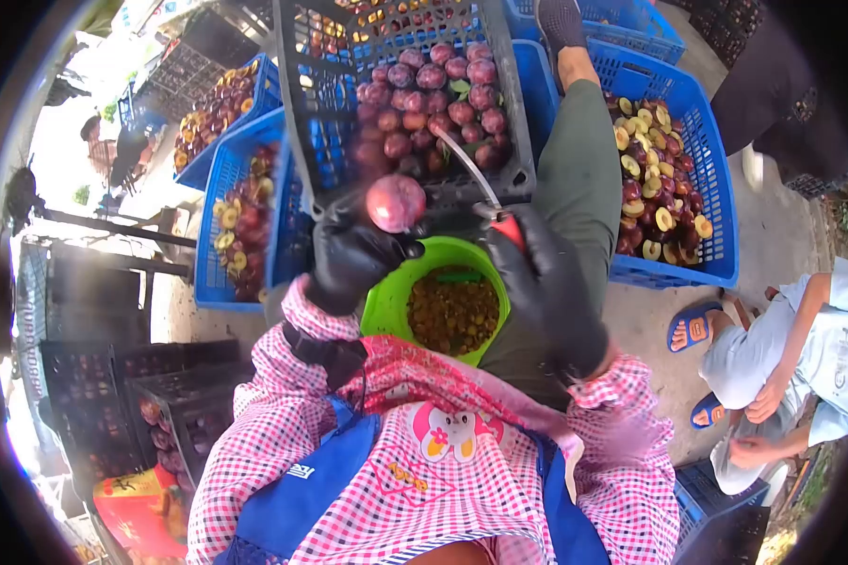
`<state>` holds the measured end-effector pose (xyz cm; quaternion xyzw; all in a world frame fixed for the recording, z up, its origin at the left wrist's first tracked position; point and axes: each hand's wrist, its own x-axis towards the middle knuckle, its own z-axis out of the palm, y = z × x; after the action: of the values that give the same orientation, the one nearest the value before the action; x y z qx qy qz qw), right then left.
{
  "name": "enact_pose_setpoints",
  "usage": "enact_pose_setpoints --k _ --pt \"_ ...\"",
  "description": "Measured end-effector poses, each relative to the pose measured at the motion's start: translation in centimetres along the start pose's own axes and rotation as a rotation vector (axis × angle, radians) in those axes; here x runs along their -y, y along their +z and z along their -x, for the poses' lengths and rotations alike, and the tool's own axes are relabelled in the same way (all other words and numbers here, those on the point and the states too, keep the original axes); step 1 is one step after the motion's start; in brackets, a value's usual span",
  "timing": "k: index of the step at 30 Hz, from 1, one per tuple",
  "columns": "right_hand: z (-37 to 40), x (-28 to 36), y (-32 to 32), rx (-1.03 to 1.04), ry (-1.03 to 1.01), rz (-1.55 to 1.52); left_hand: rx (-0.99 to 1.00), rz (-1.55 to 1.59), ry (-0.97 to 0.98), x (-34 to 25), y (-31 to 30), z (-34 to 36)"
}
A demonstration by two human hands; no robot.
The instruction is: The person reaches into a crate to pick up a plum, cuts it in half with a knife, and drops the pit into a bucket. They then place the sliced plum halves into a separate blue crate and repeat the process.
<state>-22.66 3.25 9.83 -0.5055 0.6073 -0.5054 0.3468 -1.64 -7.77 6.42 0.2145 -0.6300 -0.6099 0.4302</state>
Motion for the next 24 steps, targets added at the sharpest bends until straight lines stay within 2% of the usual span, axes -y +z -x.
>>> enact_pose_setpoints --k 1,2,5,7,9,10,14,16,18,20,22,24 --pt "0.6 -0.5 0.9 0.036 -0.073 0.022 -0.087 0.091 -0.062 -0.6 1.2 1.3" --pt "1.3 -0.8 1.7 0.073 -0.149 0.043 -0.137 0.77 -0.556 -0.8 1.1 2.1" --pt "3.2 -0.8 3.4 0.119 -0.166 0.17 -0.225 0.736 -0.608 0.8 2.2 4.5" --pt "3.9 0.2 4.1 0.141 -0.151 0.195 -0.207 0.631 -0.568 0.8 2.5 5.4" --pt "4.4 0.1 4.6 0.135 -0.199 0.267 -0.191 0.605 -0.648 0.5 2.6 5.8" --pt "4.4 -0.1 4.8 0.138 -0.2 0.269 -0.111 0.781 -0.634 0.1 2.3 5.8" --pt "4.6 -0.4 5.2 0.135 -0.239 0.301 -0.143 0.785 -0.645 0.9 2.5 6.0" --pt "4.7 -0.4 5.5 0.142 -0.239 0.352 -0.185 0.454 -0.625 0.2 3.2 6.0" --pt "5.3 -0.8 6.3 0.042 -0.293 0.385 -0.169 0.475 -0.589 0.4 3.5 6.2" --pt "5.2 -1.0 6.3 0.068 -0.26 0.391 -0.152 0.495 -0.554 0.4 3.4 6.1" --pt "5.1 -1.7 6.3 0.088 -0.222 0.394 -0.009 0.037 -0.363 0.2 2.7 5.4" --pt "5.0 -3.0 6.6 0.048 -0.31 0.327 0.001 -0.006 -0.367 1.2 2.3 4.8"
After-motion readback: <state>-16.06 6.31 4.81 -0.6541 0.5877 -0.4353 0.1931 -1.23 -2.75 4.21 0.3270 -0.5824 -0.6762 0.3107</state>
